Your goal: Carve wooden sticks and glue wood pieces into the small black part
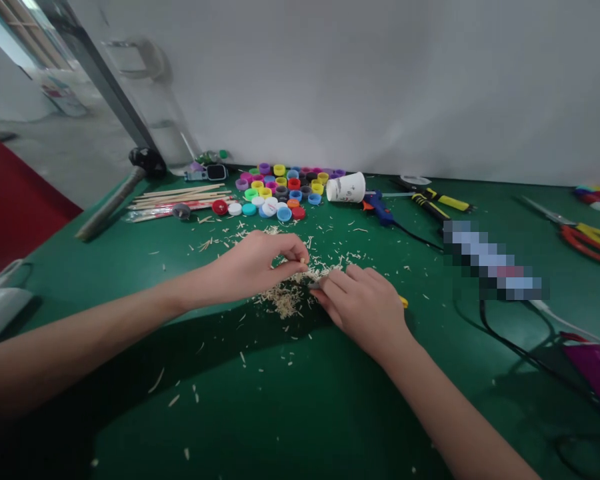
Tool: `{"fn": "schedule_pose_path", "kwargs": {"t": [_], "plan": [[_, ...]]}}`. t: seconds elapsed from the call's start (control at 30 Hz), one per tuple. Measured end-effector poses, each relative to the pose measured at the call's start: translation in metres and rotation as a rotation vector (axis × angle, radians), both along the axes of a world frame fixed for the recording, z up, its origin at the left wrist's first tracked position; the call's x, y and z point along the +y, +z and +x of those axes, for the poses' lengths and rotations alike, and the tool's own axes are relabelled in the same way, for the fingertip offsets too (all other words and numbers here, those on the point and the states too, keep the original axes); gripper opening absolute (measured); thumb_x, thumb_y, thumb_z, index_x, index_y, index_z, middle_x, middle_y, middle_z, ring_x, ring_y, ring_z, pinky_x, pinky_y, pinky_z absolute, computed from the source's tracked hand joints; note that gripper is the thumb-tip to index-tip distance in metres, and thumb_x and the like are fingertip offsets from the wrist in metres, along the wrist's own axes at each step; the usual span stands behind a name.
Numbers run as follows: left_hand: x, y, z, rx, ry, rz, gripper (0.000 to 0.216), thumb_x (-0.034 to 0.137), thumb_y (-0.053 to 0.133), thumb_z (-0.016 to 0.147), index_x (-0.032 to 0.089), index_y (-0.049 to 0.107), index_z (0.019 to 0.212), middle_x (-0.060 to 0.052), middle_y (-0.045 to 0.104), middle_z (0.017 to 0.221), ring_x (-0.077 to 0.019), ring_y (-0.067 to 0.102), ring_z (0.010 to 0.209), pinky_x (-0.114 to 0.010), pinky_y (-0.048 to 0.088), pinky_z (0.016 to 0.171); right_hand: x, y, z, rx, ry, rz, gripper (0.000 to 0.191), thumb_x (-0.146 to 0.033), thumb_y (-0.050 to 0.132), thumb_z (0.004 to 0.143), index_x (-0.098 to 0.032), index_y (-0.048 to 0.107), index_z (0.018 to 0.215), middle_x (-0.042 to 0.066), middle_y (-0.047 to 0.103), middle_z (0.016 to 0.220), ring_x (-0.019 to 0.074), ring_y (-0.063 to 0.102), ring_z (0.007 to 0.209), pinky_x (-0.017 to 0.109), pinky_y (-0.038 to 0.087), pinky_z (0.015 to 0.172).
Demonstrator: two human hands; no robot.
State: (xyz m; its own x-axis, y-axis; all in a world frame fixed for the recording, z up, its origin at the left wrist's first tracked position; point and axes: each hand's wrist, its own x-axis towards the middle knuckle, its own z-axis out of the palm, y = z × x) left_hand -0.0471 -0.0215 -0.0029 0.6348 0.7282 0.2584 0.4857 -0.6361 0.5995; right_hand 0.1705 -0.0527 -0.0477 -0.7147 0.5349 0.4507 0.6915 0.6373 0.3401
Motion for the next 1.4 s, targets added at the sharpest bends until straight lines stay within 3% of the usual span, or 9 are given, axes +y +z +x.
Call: {"fn": "schedule_pose_path", "kwargs": {"t": [0.4,0.53,0.93,1.2,1.4], "plan": [[0.0015,-0.0018,-0.0007,-0.018,0.005,0.007,0.011,0.023,0.049,0.091,0.018,0.059,0.088,0.002,0.067,0.081,-0.0076,0.057,0.065,-0.021,0.038,0.055,-0.0016,0.0007,0.0003,0.017,-0.045,0.064,0.023,-0.033,0.054,0.088,-0.019,0.056,0.07,-0.001,0.052,0.062,0.0148,0.042,0.063,0.03,0.026,0.06],[0.0004,-0.0003,-0.0007,-0.013,-0.009,0.01,0.01,0.022,0.049,0.091,0.018,0.058,0.089,0.002,0.067,0.08,-0.0072,0.056,0.064,-0.021,0.038,0.055,-0.0008,0.0012,-0.0003,-0.02,-0.011,-0.005,0.023,-0.034,0.052,0.09,-0.018,0.058,0.074,0.0,0.055,0.065,0.0145,0.044,0.065,0.029,0.026,0.06],[-0.0008,-0.0001,-0.001,0.004,-0.013,-0.008,0.011,0.022,0.047,0.091,0.017,0.058,0.089,0.002,0.068,0.08,-0.0064,0.053,0.059,-0.022,0.035,0.052,-0.0018,0.0016,0.0017,0.027,-0.018,0.038,0.025,-0.032,0.053,0.089,-0.018,0.056,0.069,0.0,0.052,0.062,0.0139,0.042,0.064,0.029,0.026,0.061],[-0.0024,0.0008,0.0016,0.004,-0.027,-0.027,0.012,0.02,0.046,0.091,0.018,0.057,0.091,0.001,0.067,0.081,-0.0071,0.053,0.059,-0.022,0.035,0.053,0.0036,0.0017,0.0003,-0.019,-0.003,-0.089,0.026,-0.035,0.047,0.093,-0.018,0.06,0.079,0.0,0.057,0.069,0.0141,0.046,0.066,0.029,0.026,0.06],[-0.0026,0.0008,0.0013,0.01,-0.001,-0.065,0.015,0.023,0.043,0.092,0.018,0.057,0.092,-0.001,0.068,0.087,-0.0074,0.053,0.058,-0.022,0.034,0.052,-0.0013,-0.0003,0.0019,0.036,-0.034,0.011,0.024,-0.033,0.051,0.09,-0.018,0.058,0.073,0.0,0.054,0.064,0.0143,0.044,0.065,0.029,0.026,0.061]]}}
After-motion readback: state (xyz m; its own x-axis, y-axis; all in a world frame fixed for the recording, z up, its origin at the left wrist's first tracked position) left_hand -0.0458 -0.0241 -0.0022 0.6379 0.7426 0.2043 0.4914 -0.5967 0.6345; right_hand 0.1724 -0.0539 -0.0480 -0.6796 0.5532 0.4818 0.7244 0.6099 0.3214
